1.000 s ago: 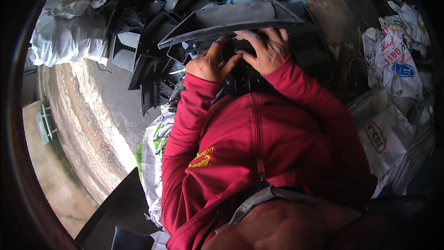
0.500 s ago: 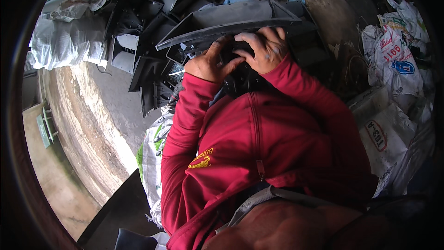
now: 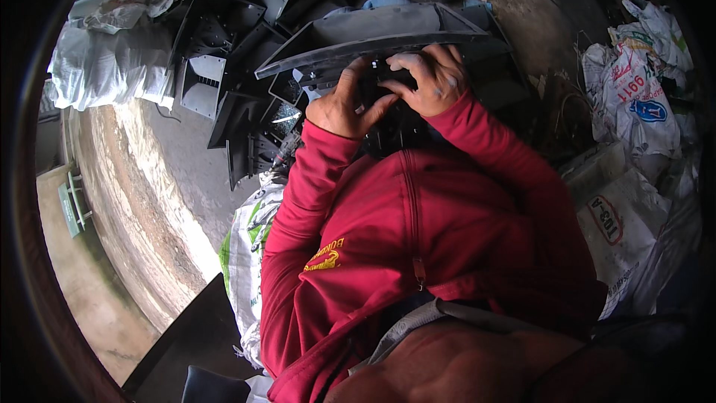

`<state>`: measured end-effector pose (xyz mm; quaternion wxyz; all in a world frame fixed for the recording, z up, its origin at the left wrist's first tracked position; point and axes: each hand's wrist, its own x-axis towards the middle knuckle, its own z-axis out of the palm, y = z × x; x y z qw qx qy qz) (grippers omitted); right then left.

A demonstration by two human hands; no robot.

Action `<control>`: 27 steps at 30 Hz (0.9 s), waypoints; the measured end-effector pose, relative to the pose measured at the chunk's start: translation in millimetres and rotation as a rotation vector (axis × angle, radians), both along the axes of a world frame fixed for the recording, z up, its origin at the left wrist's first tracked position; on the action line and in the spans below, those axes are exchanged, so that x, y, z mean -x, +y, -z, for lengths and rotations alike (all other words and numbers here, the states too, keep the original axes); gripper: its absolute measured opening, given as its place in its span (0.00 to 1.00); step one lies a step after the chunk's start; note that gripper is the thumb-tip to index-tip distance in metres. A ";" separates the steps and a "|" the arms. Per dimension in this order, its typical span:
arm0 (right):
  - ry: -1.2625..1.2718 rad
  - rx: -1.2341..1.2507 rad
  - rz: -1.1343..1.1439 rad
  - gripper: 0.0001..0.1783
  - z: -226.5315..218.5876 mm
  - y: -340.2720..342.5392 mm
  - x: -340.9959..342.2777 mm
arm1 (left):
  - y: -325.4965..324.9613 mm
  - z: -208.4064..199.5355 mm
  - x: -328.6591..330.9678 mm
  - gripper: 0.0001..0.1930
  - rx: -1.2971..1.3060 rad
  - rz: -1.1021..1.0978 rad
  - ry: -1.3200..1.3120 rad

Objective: The person uses a wrench to tighten bolts on a metal casing, then picks up a screwdriver to secure additional fasteners. They handle small screws and a black plastic cover, aligning and fastening it to the assembly.

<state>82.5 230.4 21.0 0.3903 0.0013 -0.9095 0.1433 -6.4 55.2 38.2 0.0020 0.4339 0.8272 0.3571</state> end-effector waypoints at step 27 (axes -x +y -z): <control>-0.093 -0.081 0.114 0.23 -7.3 -7.6 -2.4 | -32.0 2.7 33.2 0.08 -0.337 -0.220 -0.267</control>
